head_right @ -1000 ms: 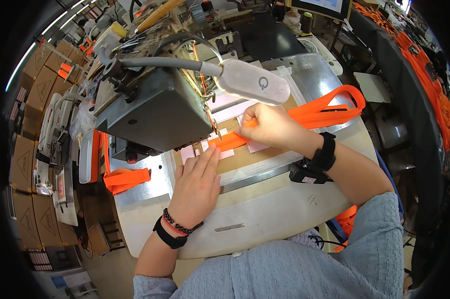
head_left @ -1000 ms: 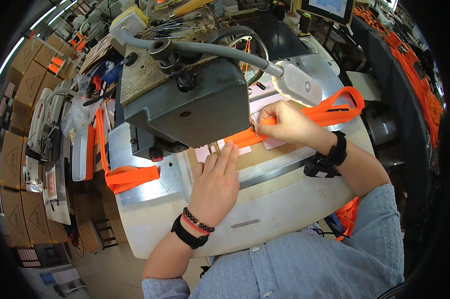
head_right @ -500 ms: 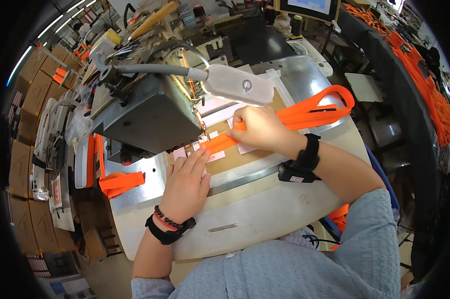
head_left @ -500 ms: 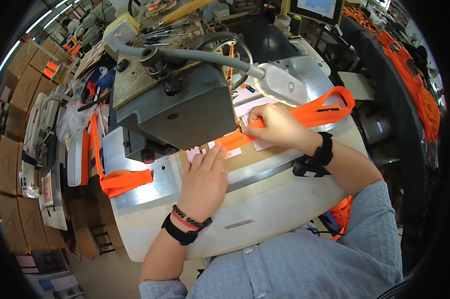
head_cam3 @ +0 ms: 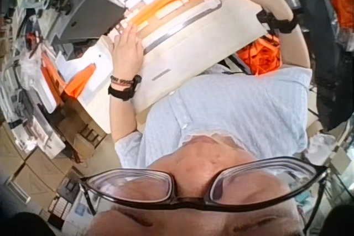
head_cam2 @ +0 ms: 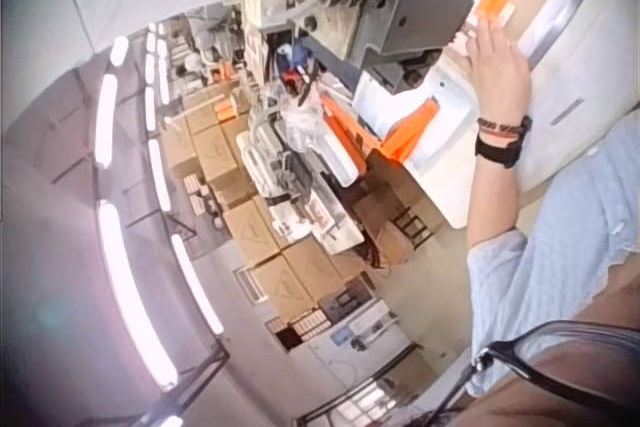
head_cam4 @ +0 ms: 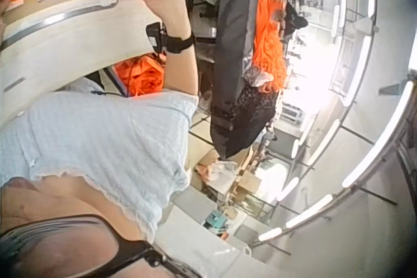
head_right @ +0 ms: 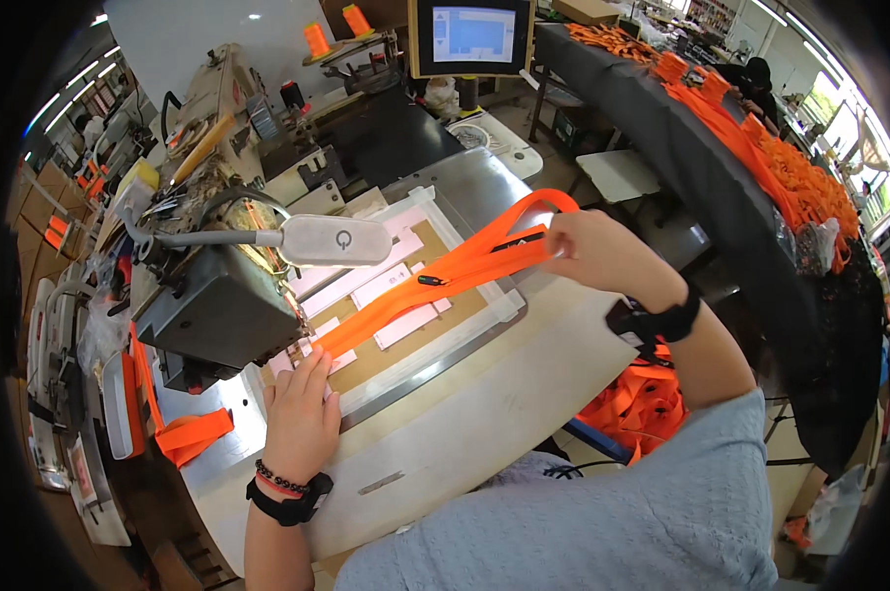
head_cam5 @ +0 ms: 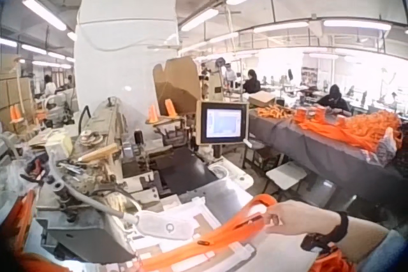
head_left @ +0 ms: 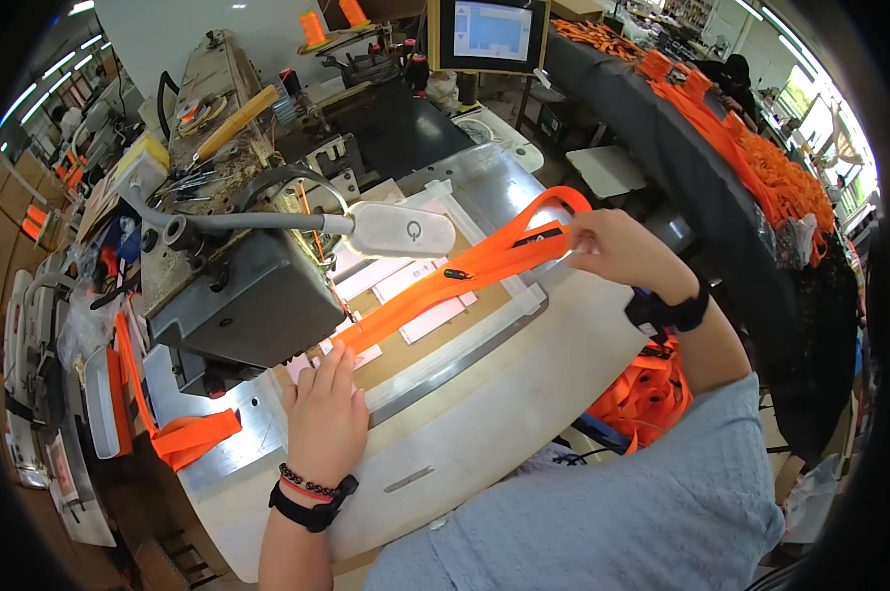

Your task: Sewing industrial orange straps using an automated pattern-sewing machine.

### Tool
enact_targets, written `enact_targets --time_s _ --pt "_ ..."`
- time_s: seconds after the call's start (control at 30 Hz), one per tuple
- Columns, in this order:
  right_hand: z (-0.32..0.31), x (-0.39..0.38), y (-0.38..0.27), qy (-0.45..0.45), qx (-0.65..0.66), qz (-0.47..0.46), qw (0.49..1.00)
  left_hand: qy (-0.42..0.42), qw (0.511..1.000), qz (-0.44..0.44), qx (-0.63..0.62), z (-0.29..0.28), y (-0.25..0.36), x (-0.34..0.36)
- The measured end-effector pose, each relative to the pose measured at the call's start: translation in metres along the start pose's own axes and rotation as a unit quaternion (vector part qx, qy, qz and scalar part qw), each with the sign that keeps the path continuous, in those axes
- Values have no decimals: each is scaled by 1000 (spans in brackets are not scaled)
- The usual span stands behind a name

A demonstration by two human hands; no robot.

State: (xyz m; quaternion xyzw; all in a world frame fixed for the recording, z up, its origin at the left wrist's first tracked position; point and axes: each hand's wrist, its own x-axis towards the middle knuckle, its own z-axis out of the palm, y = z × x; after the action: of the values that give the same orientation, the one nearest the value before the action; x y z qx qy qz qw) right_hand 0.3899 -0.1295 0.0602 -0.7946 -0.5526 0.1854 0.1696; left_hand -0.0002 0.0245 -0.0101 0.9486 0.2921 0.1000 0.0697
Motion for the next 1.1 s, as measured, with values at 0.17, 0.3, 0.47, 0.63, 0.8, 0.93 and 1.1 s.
enact_targets --time_s 0.17,0.3,0.47,0.63,0.8,0.93,1.1 --pt "9 -26 63 122 -29 -28 992 11 1000 18 -16 3 0 5" --pt "2 -2 77 107 -71 -52 990 27 999 24 -7 7 -5 1" --pt "-47 33 56 166 -80 -131 974 14 1000 11 6 5 -3 2" --pt "-23 82 42 225 -65 -145 961 17 1000 18 -1 6 -3 1" --pt "-6 67 59 166 -83 53 981 23 1000 17 -2 8 -1 0" --pt "6 37 86 78 17 114 990 24 999 20 12 8 -2 0" --pt "22 21 90 96 68 134 984 20 1000 16 3 6 -1 1"
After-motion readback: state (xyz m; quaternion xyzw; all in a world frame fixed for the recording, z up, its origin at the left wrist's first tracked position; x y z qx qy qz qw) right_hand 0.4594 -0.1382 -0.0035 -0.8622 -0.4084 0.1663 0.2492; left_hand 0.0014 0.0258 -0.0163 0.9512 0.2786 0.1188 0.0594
